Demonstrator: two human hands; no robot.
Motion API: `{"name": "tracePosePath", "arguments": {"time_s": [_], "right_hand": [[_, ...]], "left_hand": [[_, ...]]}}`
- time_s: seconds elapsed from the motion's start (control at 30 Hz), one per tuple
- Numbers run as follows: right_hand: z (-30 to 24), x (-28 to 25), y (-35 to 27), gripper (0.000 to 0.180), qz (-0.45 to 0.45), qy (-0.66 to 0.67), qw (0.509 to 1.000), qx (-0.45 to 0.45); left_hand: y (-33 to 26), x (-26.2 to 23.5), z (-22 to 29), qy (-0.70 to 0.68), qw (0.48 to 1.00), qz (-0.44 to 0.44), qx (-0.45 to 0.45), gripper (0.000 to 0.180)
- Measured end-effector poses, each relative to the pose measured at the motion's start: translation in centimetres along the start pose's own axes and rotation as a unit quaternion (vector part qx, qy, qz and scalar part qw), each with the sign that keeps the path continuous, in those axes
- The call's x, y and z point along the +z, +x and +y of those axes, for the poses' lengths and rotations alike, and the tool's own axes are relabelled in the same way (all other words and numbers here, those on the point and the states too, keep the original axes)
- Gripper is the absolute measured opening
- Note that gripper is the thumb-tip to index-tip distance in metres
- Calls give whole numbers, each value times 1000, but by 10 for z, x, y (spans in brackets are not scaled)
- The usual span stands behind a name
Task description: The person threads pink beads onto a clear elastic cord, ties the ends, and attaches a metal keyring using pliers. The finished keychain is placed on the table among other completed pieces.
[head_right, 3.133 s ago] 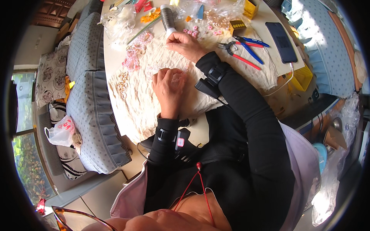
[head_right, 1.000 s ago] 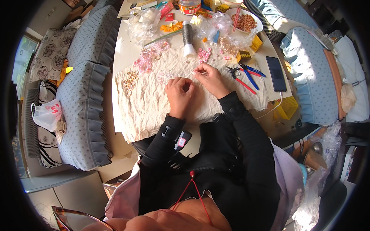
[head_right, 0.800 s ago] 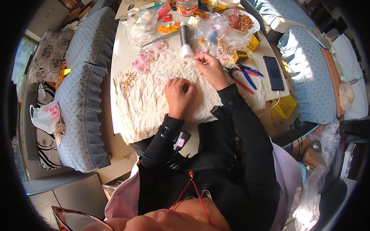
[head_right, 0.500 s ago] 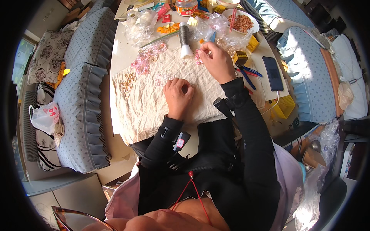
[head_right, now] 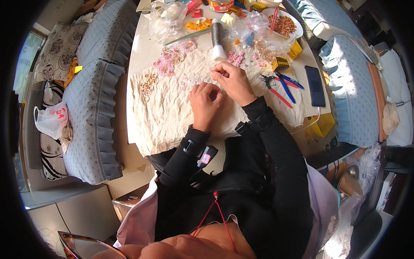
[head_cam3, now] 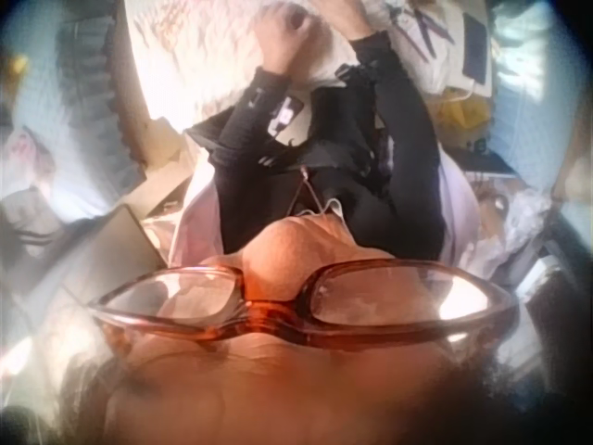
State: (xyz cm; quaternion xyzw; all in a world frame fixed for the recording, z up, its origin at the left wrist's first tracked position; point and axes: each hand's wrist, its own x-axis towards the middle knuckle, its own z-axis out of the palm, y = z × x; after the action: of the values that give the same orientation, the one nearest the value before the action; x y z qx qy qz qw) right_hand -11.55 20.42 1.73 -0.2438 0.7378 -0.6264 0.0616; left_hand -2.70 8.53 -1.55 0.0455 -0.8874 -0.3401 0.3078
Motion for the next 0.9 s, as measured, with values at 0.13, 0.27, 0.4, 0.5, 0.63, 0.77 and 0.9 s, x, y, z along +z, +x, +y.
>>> {"name": "tracePosePath", "arguments": {"time_s": [0.13,0.27,0.4,0.5,0.63,0.77,0.9], "right_hand": [[11,1,7,12,3,25,1000,17],[19,2,2,11,0,-1,1000,-6],[24,9,-1,11,15,-53,998,-19],[25,7,-2,11,41,-104,990,-84],[27,1,-4,10,8,-128,986,-105],[30,2,-2,8,10,-140,979,-145],[33,2,0,8,42,-173,971,-160]], "left_hand": [[0,-10,1,-43,999,20,-1,9],[-9,-47,-13,-118,988,68,-66,22],[-8,-72,-35,-249,941,11,-228,20],[-5,-76,-43,-231,951,-11,-204,23],[0,-73,-56,-193,971,6,-139,21],[1,-69,-71,-96,984,35,-147,20],[-1,-63,-74,-81,992,53,-81,18]]}}
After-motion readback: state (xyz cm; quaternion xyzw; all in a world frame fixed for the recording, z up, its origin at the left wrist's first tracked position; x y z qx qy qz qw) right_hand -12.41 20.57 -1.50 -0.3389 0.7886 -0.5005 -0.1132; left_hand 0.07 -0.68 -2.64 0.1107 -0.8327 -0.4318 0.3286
